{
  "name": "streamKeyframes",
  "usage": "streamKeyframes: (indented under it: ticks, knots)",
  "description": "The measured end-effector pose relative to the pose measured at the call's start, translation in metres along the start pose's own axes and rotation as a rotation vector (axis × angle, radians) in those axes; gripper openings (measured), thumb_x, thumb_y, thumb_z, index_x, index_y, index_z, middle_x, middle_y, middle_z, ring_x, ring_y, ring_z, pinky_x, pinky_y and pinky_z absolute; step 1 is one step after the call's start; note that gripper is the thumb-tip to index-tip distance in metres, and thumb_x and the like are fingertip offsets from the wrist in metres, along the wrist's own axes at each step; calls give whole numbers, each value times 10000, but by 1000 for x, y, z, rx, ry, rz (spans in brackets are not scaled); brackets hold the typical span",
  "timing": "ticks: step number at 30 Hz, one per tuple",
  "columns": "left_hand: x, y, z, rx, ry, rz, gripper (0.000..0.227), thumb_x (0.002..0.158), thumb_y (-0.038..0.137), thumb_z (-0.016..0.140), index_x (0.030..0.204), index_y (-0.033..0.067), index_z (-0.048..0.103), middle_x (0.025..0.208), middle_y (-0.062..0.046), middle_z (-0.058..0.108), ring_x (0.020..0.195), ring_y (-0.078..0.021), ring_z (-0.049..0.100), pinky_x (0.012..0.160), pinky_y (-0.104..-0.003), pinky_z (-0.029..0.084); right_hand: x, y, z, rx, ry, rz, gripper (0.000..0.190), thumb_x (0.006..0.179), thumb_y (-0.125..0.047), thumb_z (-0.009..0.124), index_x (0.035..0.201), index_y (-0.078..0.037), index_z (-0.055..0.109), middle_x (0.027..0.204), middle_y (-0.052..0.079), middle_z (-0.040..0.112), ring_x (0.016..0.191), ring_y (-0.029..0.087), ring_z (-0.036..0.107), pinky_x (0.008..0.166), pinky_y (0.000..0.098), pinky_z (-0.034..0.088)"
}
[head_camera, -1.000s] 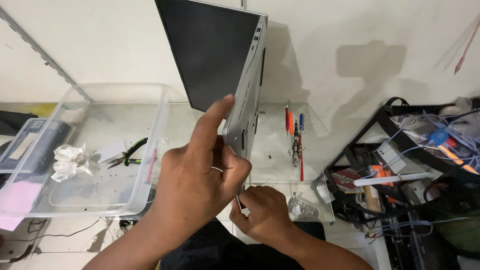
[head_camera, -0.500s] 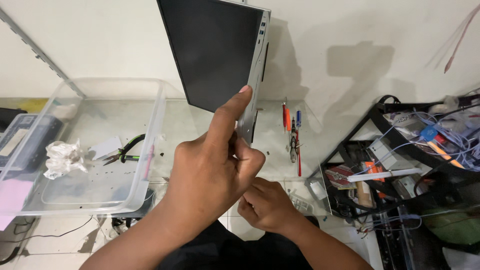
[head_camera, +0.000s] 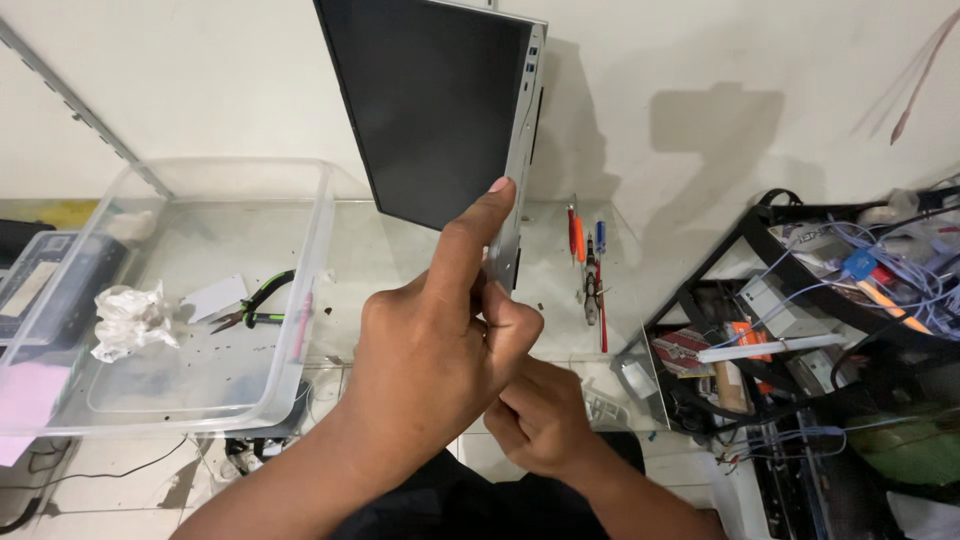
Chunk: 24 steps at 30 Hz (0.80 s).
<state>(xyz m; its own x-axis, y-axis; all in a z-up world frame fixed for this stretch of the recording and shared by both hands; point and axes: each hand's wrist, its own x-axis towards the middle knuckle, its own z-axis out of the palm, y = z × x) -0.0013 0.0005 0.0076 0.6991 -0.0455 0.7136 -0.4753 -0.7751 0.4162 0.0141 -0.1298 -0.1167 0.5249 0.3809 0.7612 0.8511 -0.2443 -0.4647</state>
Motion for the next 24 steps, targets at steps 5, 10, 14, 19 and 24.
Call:
streamKeyframes:
  ticks: [5, 10, 14, 19, 24]
  knots:
    - [0, 1, 0, 4, -13, -10, 624, 764, 30, 524, 1380, 118, 483, 611, 103, 454, 411, -95, 390, 413, -244, 419, -25, 4, 21, 105, 193, 54, 348, 920, -106, 506, 614, -59, 346, 580, 74, 392, 523, 231, 393, 492, 349, 292]
    - [0, 2, 0, 20, -10, -4, 608, 773, 36, 533, 1374, 116, 488, 595, 93, 438, 415, -113, 391, 409, -265, 410, 2, -8, -1, -3, 75, 70, 271, 804, -15, 514, 620, -60, 320, 578, 80, 348, 519, 242, 313, 487, 387, 221]
    - [1, 3, -1, 3, 4, 31, 578, 793, 20, 525, 1365, 92, 493, 574, 85, 414, 404, -85, 357, 388, -240, 373, 20, -12, -11, -143, -16, -88, 167, 782, -17, 559, 659, -70, 460, 590, 48, 462, 543, 258, 426, 525, 363, 369]
    - [-1, 1, 3, -4, 17, 2, 632, 764, 48, 550, 1386, 129, 479, 646, 86, 526, 432, -109, 463, 443, -268, 435, 13, 1, -2, -9, 94, -196, 271, 799, 32, 479, 599, -59, 320, 563, 60, 329, 501, 237, 277, 553, 364, 278]
    - [-1, 2, 4, 3, 10, 28, 613, 772, 30, 536, 1375, 128, 481, 665, 98, 514, 410, -92, 389, 406, -249, 384, 31, 4, -9, 8, 65, -373, 260, 876, -39, 519, 620, -19, 478, 620, 88, 455, 578, 261, 390, 574, 362, 349]
